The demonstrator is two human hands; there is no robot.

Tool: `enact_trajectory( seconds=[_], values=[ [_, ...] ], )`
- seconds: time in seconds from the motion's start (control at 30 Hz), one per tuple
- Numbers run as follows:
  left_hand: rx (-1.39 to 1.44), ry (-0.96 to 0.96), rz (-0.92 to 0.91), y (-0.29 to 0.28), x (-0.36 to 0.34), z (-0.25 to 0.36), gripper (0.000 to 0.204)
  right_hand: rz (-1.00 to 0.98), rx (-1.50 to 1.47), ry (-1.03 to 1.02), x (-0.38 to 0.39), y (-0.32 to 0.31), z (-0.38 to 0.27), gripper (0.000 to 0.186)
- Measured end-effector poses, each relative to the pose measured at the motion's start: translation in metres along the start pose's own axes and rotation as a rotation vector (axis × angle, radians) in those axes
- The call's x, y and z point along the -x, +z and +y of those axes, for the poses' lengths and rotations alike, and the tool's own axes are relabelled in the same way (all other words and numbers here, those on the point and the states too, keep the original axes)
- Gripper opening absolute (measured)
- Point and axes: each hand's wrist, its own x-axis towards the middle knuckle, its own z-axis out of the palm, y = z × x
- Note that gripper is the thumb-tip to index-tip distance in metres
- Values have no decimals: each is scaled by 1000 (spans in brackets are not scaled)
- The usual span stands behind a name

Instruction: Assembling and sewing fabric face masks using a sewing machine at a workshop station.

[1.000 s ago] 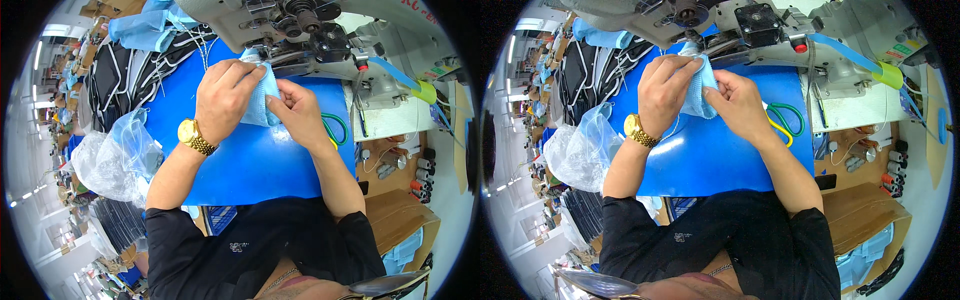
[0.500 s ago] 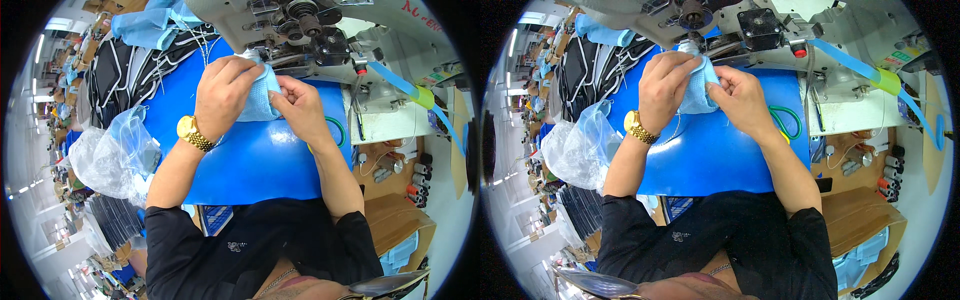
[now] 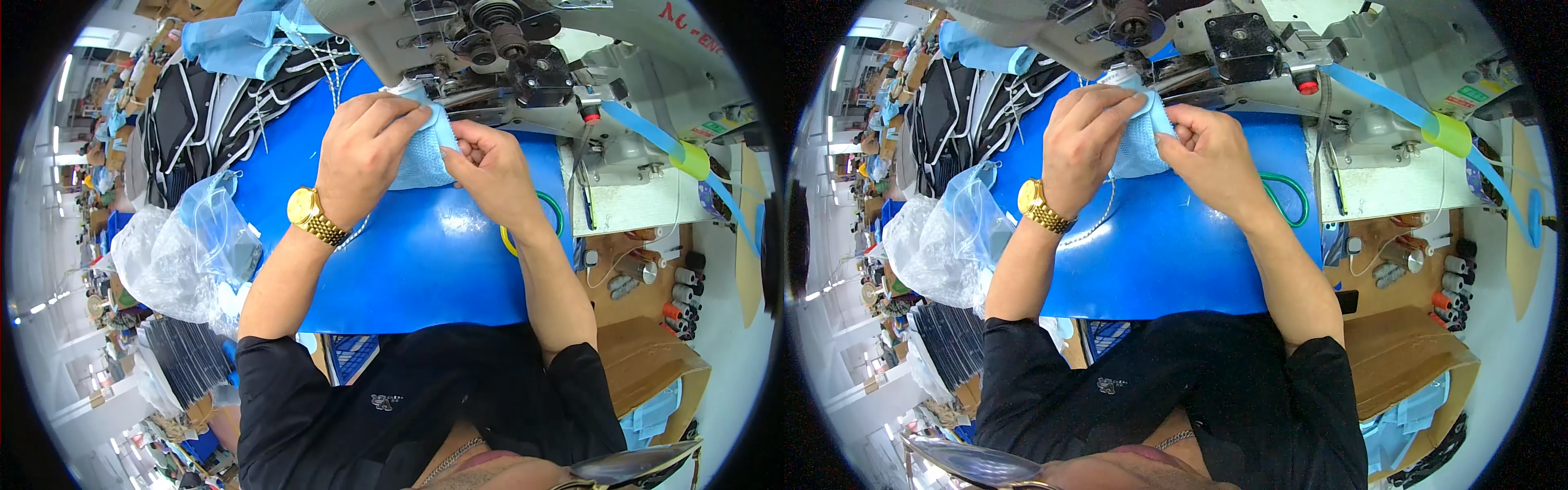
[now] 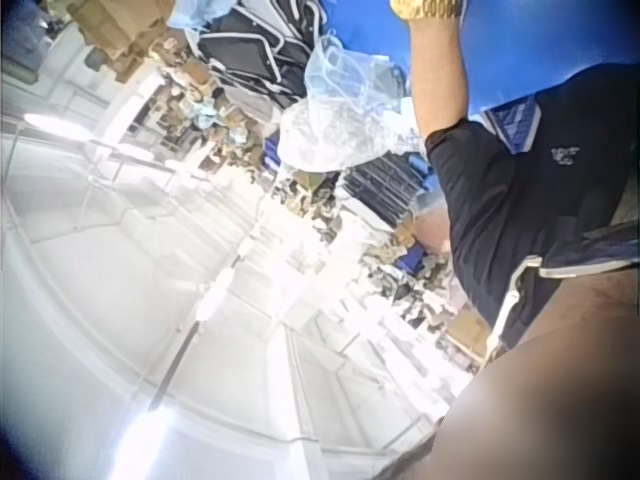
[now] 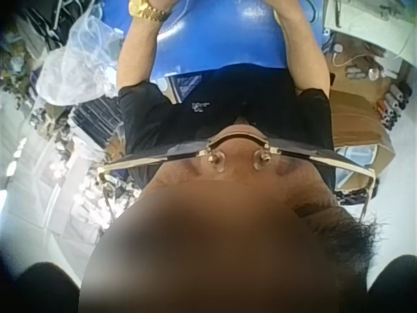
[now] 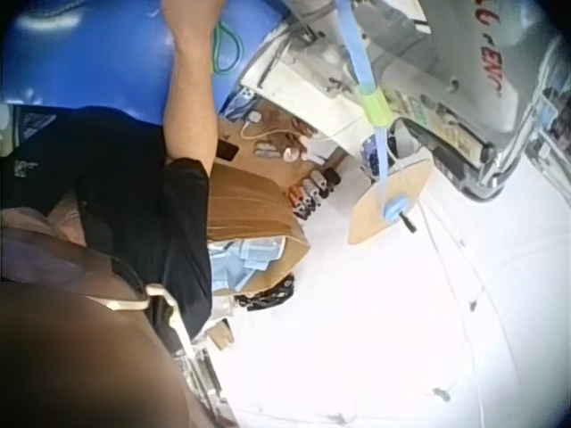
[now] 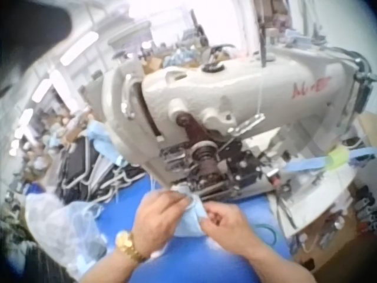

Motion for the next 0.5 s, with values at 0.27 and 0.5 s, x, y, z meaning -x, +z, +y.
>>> enact_trajectory(
  seconds=[0.27, 0.5],
  values=[
    [-47, -35, -60, 2, -2, 8, 29, 39, 58, -51, -3, -1, -3, 17],
    [-95, -31, -49, 4, -3, 10, 27, 93, 148, -100, -4, -1, -4, 15]
  ],
)
